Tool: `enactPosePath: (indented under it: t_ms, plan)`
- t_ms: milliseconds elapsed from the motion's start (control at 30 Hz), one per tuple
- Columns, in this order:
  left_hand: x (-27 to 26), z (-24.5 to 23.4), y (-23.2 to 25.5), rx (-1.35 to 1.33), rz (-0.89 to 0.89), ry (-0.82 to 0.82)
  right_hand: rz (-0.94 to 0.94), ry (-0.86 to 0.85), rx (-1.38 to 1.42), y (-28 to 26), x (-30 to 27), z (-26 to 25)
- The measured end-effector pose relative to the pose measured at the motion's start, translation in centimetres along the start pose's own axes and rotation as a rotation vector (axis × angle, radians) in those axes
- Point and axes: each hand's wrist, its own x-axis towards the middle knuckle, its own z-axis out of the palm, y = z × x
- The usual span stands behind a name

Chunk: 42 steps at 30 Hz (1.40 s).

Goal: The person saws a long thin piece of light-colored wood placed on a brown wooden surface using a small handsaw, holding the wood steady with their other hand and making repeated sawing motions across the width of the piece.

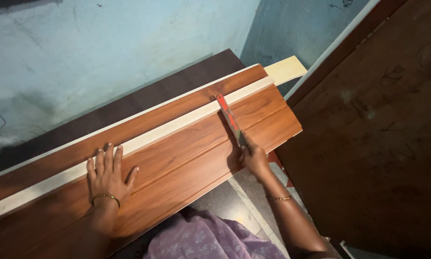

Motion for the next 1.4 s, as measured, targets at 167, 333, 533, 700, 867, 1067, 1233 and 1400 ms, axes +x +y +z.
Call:
enactPosePath:
  t_ms: [167,333,533,700,867,1067,1233,1400]
  plan:
    - [-0.1,0.3,0.0,0.068,-0.001,-0.025,0.075,0.106,-0.003,0.1,2.7,-3.8]
    - [0.5,1.2,-0.1,0.059,0.006,-0.012,-0.121,0.136,-0.053,3.0,3.1,-1.3]
    - [-0.1,1.1,-0.1,-0.005,0.000,0.015,-0.150,0.017,-0.122,-0.1,-2.4,4.0]
    - [-0.2,1.1,-0.3,-0.121,0.017,0.084,-0.080,0.031,-0.028,-1.6,-0.6,-0.1]
    - [-0.3,0.9,-0.5,-0.111,0.021,0.021,0.057,0.096,-0.208,-1.8,-0.7,1.8]
    - [0.3,1.6,-0.7,-0.126,0.027,0.021,-0.116,-0.048,-0.247,-4.2,-6.0,9.8]
    - [0.4,1.6,-0.7,-0.150,0.045,0.028,-0.144,-0.071,-0.039,-4.3,-3.9,7.1]
    - [0.0,1.5,-1.0,-0.202,0.053,0.008,0.068,0.100,-0.123,-6.6,-4.1,6.1]
